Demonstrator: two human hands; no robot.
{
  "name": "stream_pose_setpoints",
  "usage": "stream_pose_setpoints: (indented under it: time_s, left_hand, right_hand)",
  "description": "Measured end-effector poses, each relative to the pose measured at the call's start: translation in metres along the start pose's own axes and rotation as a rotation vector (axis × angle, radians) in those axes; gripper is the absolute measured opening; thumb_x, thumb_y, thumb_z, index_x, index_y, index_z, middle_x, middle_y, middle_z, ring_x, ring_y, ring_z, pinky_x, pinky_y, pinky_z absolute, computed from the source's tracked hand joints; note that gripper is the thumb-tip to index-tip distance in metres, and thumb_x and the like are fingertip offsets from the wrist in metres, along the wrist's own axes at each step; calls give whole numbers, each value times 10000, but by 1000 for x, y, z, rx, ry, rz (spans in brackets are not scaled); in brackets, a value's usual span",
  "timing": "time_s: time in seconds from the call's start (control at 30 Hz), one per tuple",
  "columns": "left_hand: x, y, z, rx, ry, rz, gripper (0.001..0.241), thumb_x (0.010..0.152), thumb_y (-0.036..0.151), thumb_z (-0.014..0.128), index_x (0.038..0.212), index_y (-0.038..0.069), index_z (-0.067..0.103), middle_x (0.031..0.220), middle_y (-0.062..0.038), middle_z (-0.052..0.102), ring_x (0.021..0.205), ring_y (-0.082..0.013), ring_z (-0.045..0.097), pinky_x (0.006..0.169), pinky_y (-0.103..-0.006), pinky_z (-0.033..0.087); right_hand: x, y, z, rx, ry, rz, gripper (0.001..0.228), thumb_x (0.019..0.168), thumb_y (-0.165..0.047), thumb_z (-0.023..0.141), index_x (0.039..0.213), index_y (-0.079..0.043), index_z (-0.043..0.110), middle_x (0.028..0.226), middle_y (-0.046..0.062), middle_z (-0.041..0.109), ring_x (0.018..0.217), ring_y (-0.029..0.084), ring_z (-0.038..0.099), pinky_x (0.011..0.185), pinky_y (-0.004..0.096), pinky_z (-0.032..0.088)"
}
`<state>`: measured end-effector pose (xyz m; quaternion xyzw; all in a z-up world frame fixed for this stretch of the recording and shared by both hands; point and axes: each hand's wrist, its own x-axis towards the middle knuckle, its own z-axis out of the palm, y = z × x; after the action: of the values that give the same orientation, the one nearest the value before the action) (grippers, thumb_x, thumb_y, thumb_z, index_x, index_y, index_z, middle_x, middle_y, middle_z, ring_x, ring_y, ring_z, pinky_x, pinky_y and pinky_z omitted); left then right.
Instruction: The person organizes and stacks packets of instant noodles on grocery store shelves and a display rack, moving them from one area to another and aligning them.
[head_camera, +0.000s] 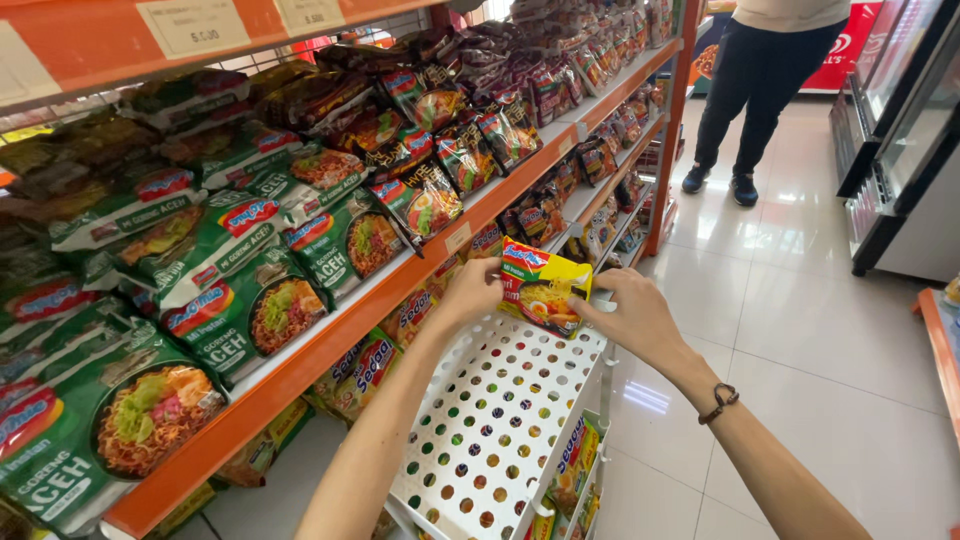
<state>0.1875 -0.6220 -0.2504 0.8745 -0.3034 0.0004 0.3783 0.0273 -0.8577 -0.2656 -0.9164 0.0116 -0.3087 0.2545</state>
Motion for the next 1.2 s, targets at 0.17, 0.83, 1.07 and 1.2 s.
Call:
stream_pose_setpoints:
  time_s: [0.17,0.83,1.07,1.2]
  left_hand:
    - [-13,-2,-9,-103,98,41,454,961,210,634,1372,254,824,1204,-118,878,1268,-384,786,1093,-544,625]
    - [-272,40,-177,-258,543,249,291,1119,152,571,1385,65,654,1349,-134,689,1215,-235,725,854,-390,709]
    - [-357,14,-240,-203,694,220,289,1125,156,642,1382,47,714,1280,-100,724,1124,-190,741,849,-334,666]
    - [-406,16,-271,-146,847,175,269,1117,161,634,1340,51,737,1295,-100,785,1158,-211,767,872,-348,665]
  right_hand:
    - [-3,-19,-11,76,77,-1,363,981,-503,865,1136,-174,864,1077,80,873,1041,353,801,933,507,621]
    - [-13,-228,-26,564,-147,-133,474,1037,-173,746,1488,-29,760,1393,99,832,1192,181,770,1083,373,681]
    - [-7,-308,15,788,-320,-225,437,1047,-114,725,1460,23,767,1337,110,845,1149,176,770,1063,343,664]
    - [-13,-389,1,791,-464,-183,470,1036,-142,697,1481,-7,765,1425,74,830,1145,194,774,989,393,706]
